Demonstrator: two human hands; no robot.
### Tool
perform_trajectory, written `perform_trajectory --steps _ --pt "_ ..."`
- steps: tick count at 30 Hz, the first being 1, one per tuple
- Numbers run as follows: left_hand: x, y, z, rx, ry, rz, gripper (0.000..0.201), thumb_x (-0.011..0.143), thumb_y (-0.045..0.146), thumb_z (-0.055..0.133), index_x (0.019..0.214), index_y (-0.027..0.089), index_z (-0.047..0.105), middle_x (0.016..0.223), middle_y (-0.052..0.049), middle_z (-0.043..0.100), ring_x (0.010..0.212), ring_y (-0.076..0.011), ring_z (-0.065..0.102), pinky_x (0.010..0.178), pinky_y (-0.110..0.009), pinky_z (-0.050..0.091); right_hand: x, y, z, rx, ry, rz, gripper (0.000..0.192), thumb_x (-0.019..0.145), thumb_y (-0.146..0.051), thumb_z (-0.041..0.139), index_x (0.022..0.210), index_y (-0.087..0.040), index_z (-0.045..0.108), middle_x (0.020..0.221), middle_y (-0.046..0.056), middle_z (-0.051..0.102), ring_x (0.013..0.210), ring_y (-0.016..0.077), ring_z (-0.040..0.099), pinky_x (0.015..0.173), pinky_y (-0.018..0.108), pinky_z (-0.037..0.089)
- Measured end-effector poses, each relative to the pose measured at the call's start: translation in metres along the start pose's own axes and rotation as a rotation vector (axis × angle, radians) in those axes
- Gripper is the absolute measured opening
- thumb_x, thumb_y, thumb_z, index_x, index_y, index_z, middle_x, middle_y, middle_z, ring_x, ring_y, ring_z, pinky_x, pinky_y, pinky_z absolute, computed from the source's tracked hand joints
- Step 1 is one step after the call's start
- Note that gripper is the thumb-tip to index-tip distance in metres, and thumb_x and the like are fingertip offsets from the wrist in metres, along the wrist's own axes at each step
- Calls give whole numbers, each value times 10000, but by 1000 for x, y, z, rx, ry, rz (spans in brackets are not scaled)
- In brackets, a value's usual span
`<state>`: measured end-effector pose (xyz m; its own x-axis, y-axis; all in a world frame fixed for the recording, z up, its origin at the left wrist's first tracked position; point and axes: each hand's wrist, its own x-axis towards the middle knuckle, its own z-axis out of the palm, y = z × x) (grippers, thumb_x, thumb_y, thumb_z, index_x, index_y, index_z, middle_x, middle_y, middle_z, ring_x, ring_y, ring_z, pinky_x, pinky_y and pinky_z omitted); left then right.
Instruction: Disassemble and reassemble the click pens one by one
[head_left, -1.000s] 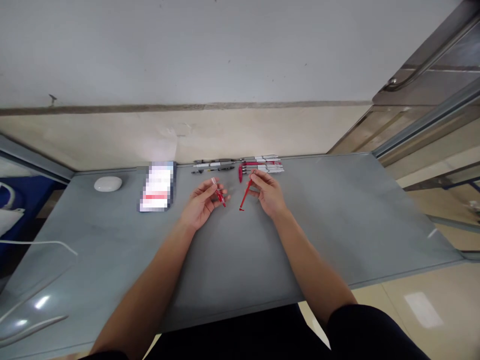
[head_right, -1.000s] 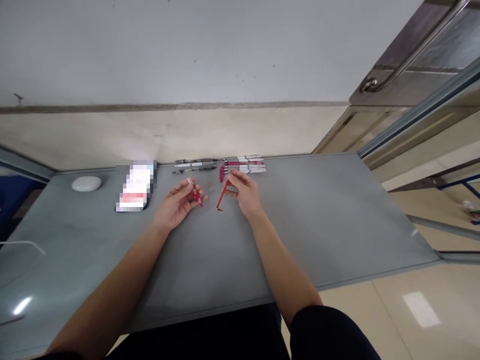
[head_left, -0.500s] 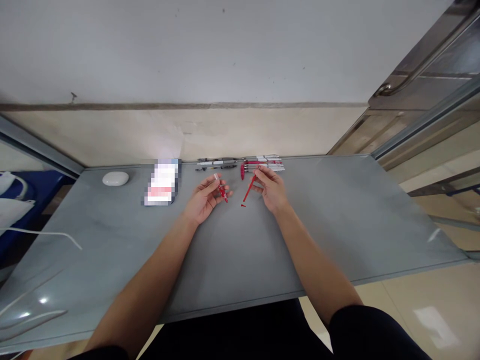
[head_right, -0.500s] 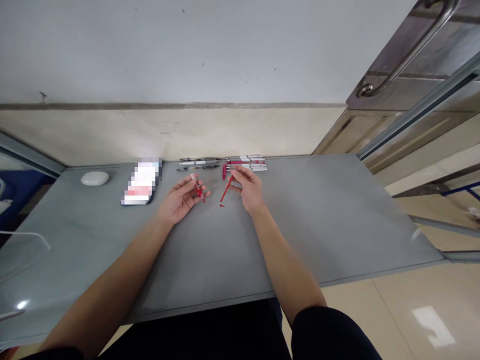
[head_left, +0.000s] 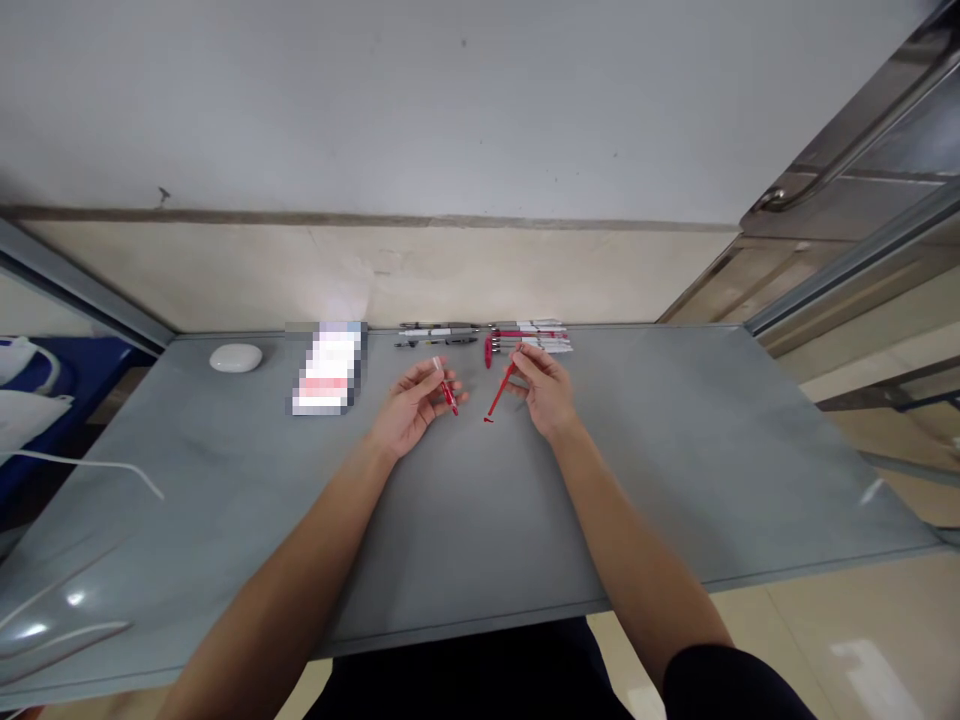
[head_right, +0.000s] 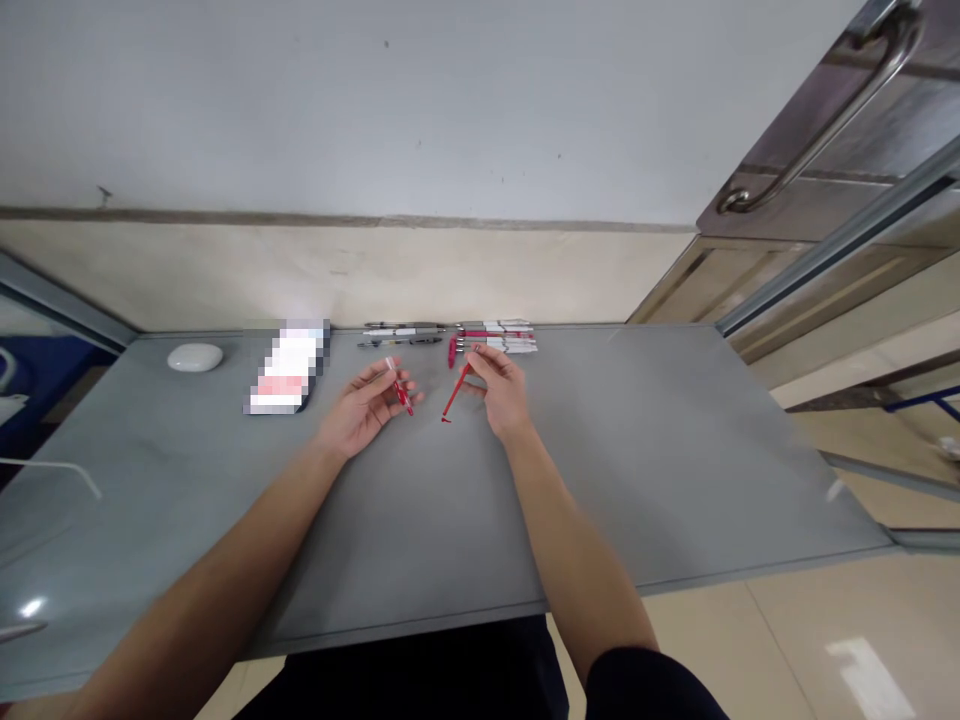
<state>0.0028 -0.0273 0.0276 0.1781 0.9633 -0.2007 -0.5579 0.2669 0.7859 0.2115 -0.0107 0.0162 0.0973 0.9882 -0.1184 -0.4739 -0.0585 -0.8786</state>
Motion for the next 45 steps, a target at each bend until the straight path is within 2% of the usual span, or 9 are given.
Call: perform_trajectory --steps 4,11,18,25,28,31,35,38,45 --pt "1 0 0 17 -10 9 226 789 174 765 1003 152 696 877 -42 714 805 -183 710 865 -463 611 -1 -1 2 -18 2 1 304 654 -379 835 908 -251 728 846 -20 672 772 137 649 713 322 599" --pt "1 -3 2 91 -44 45 247 765 201 795 984 153 691 887 -46 713 793 -183 707 838 -437 610 -2 -1 2 -29 -12 -25 320 662 -402 818 925 -247 722 900 -11 686 780 132 654 720 309 597" --pt "-1 -3 8 283 -54 88 311 757 276 811 1025 165 699 922 -56 709 792 -193 708 763 -365 582 -4 -3 2 -24 0 -31 285 666 -380 821 905 -260 723 866 -24 680 778 133 658 731 321 597" --pt "5 10 16 410 -86 102 302 773 311 789 1029 176 701 960 -58 690 817 -182 681 788 -362 561 -3 -3 3 -16 20 -9 290 669 -376 827 913 -258 724 866 -31 679 753 121 653 711 310 597" --pt "14 23 19 597 -150 80 260 784 317 767 995 175 711 930 -62 695 782 -179 674 732 -325 541 -1 -3 5 22 54 -6 288 655 -359 839 894 -255 717 875 -34 690 740 121 657 699 308 596" --pt "20 35 22 773 -291 47 192 811 315 726 943 176 718 810 -55 694 696 -165 643 628 -280 492 -1 -4 8 66 106 1 274 643 -335 852 863 -252 711 902 -34 705 731 112 657 681 283 590" --pt "21 42 21 904 -418 13 170 842 333 674 937 200 723 680 -20 637 603 -144 567 540 -253 415 -1 -7 12 112 138 12 258 645 -311 857 851 -258 711 945 -31 714 738 108 662 659 262 590" --pt "18 43 18 948 -429 -5 171 822 327 692 933 207 744 644 -10 616 591 -141 543 517 -239 392 -1 -8 14 146 167 2 234 665 -298 844 853 -269 707 948 -38 719 757 108 673 673 259 594" --pt "9 40 23 978 -403 -7 173 808 294 697 942 213 770 706 -29 685 604 -146 579 508 -229 414 -2 -9 17 221 262 -26 214 715 -290 805 895 -273 690 963 -31 736 819 122 699 737 275 609"
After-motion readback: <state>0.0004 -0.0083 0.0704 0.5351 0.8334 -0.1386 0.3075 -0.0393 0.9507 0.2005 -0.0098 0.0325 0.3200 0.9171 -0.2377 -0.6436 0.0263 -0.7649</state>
